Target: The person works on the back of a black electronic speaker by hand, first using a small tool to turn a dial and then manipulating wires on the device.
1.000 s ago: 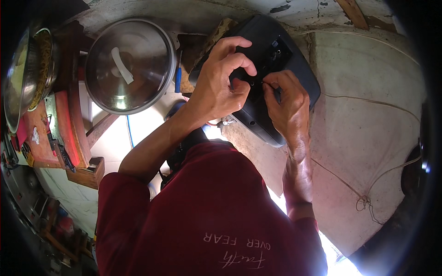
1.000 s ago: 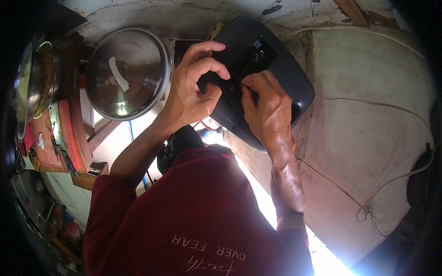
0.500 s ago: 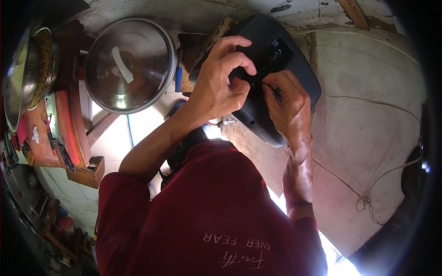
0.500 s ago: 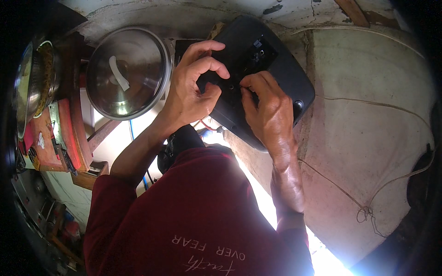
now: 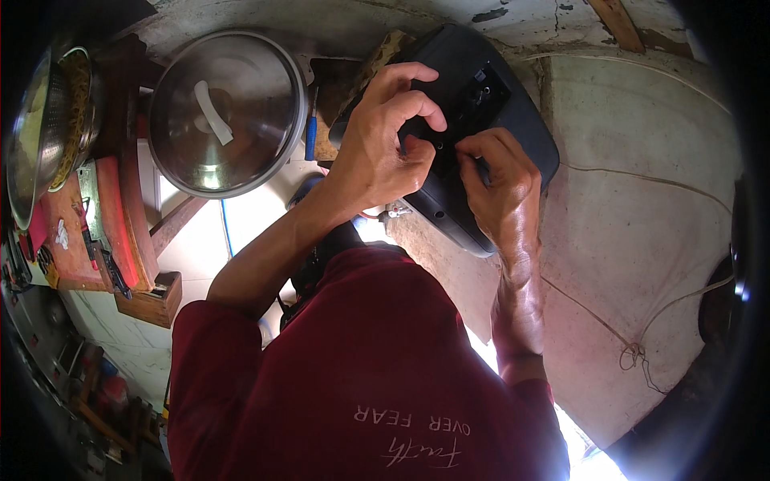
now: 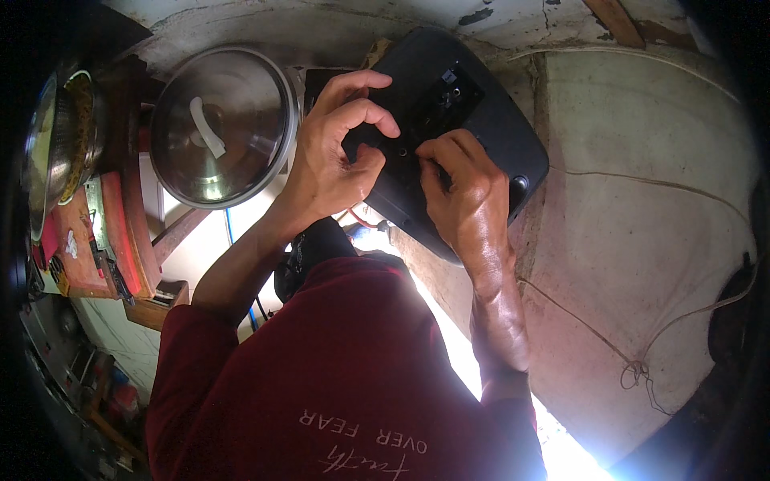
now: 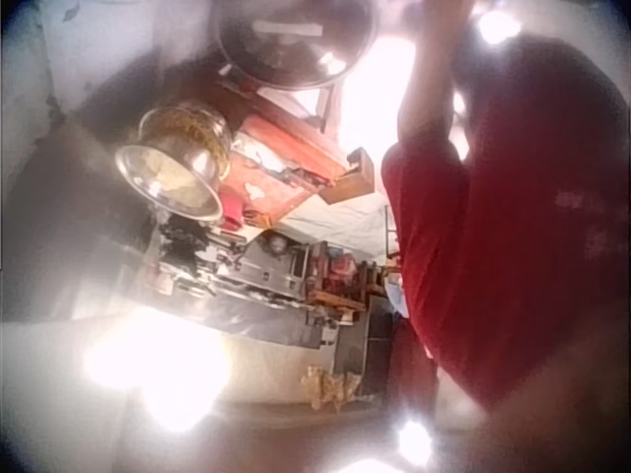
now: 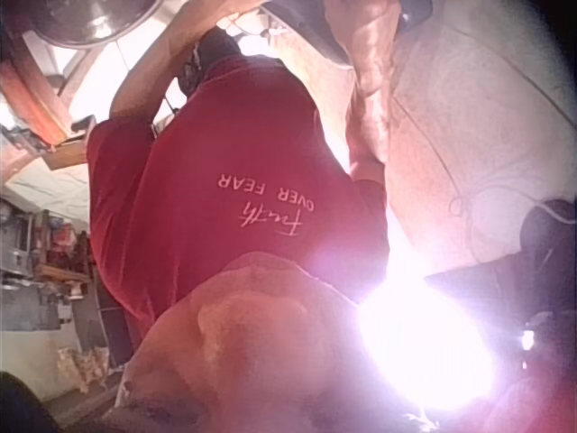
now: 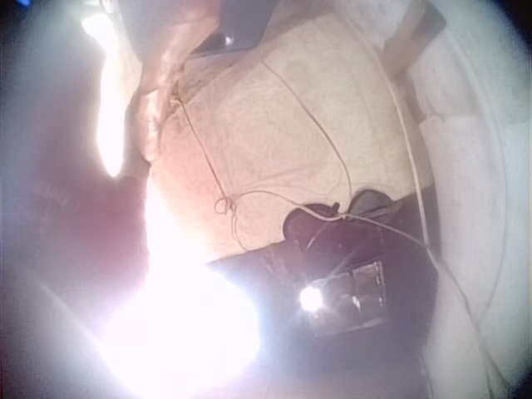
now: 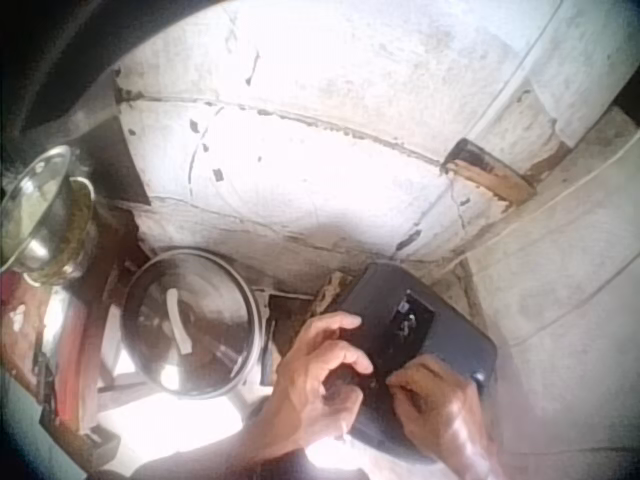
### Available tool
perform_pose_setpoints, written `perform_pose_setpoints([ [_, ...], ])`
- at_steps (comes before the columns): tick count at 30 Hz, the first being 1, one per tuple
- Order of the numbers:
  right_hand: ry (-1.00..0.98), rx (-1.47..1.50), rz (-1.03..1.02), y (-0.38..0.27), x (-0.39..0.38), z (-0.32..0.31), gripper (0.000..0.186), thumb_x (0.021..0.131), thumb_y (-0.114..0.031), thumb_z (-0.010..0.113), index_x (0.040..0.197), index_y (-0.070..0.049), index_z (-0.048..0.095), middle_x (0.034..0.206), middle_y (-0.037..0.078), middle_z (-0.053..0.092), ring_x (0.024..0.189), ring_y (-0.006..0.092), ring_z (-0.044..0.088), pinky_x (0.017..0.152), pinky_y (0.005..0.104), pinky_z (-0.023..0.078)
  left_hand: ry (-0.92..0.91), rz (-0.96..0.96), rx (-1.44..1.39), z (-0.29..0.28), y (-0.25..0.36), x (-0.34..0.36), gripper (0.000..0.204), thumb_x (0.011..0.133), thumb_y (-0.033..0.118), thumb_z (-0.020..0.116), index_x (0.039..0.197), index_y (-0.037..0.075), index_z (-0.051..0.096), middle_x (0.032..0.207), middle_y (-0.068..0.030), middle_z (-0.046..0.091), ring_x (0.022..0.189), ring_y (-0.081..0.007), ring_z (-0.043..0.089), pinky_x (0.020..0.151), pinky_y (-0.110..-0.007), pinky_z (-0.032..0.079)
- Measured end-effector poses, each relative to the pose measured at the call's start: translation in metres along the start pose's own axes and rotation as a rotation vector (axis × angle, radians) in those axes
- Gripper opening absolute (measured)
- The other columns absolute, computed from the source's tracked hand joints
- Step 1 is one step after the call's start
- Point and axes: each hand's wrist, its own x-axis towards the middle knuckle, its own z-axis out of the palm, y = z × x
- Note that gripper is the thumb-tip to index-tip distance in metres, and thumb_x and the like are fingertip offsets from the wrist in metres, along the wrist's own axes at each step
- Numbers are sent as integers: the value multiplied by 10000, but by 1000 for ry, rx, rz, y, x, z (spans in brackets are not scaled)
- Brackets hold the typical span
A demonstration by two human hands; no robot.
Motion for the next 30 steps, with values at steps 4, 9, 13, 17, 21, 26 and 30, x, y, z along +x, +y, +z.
perform_pose_setpoints([
  [4,47,40,24,5,-2,3,177,889,31,810,1051,-41,802,1013,113,757,798,271,757,680,381,578,3,4,-1,0,0,1,391,685,-146,565,956,65,752,1437,-127,625,1220,-291,642,1068,-382,514],
  [9,-67,68,335,-4,-2,-6,137,921,-57,831,1051,-22,810,931,110,760,788,189,716,666,336,530,17,20,-10,0,-4,-1,399,683,-150,566,959,71,750,1431,-129,628,1210,-297,644,1066,-380,512],
  [13,-83,120,335,2,-4,-8,126,944,-91,822,1031,-1,809,895,99,759,783,160,693,677,327,520,8,21,-7,0,-2,1,401,684,-150,566,961,74,750,1433,-130,628,1208,-302,644,1069,-379,510],
  [17,-36,94,324,-3,-3,-6,104,924,-60,817,1007,1,809,884,98,748,774,162,694,675,328,522,3,18,1,0,-3,1,400,683,-149,568,960,73,751,1435,-130,630,1211,-302,644,1067,-381,512],
  [21,14,48,235,-5,-3,-3,105,899,-19,809,1000,7,803,869,99,738,778,174,707,675,332,534,-1,16,4,-1,-2,2,400,683,-147,567,961,74,751,1437,-128,630,1214,-300,644,1069,-380,512],
  [26,50,32,134,0,-4,1,118,879,17,801,996,9,796,896,105,749,790,196,738,699,332,572,-5,4,0,0,-2,1,400,684,-148,563,960,73,751,1444,-127,625,1227,-300,646,1088,-378,507],
  [30,73,13,93,1,-5,3,129,868,33,799,994,3,793,937,114,760,802,236,763,714,338,595,-4,13,10,0,-2,1,402,684,-151,561,959,72,750,1447,-128,620,1242,-302,648,1100,-379,504],
])
